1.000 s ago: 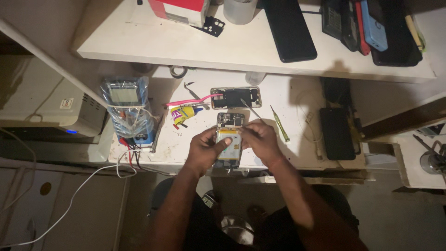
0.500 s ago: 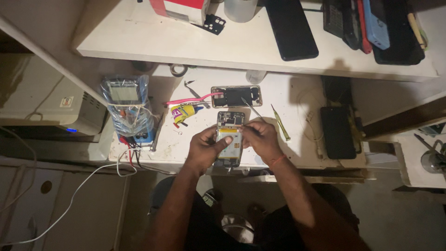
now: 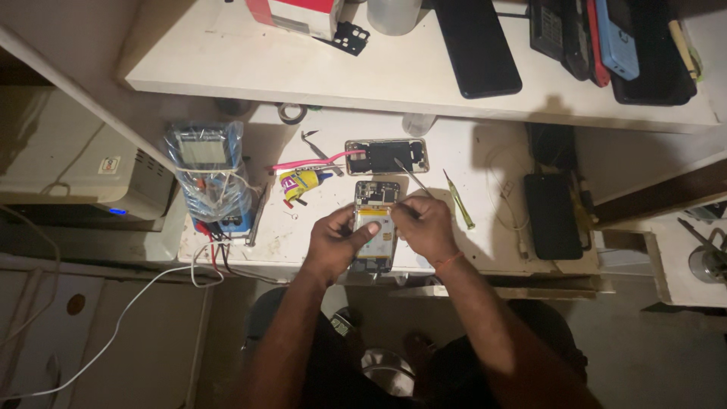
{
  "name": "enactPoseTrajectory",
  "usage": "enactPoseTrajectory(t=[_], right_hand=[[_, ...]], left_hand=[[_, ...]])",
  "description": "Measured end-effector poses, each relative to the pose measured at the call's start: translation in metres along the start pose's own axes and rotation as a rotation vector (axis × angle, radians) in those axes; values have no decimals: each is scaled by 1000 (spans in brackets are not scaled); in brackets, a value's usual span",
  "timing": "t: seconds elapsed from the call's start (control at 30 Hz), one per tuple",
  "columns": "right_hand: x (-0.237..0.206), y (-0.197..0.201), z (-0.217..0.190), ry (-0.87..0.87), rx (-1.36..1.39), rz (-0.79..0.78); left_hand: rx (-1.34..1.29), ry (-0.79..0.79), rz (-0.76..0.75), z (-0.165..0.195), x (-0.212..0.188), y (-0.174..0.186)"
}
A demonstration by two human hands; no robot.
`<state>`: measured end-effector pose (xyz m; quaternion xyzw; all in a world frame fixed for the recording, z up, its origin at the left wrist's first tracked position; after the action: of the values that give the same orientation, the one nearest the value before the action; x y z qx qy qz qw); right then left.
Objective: The person repairs a disassembled smartphone at a workbench. They use a screwdriver to work on the phone's internal board, handle the battery and mid-frame, reposition the phone body, and continue driving screws on the components.
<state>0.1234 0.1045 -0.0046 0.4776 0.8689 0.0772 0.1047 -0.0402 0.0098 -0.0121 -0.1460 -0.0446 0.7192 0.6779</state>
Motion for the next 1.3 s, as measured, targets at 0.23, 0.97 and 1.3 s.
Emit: enactPoseTrajectory(t=[0.23, 0.97, 1.3], right_hand=[[-3, 2, 5, 114, -45, -10], [-5, 8, 6, 38, -23, -72], [-4, 7, -2, -27, -40, -50]], left_hand=[[-20, -24, 4, -2, 2, -1], [-26, -50, -5, 1, -2, -3], [-51, -45, -17, 4, -3, -4]])
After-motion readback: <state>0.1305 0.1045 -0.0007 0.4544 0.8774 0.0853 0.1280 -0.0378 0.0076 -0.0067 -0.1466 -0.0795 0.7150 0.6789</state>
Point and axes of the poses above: each hand's wrist, its own x-axis towards the middle knuckle, its own y-axis out of the back of the hand, z = x × y, the point moved 1 cm from there along x, towards the middle knuckle, and after that the axes turned 10 degrees about -z, right-handed, at the moved point
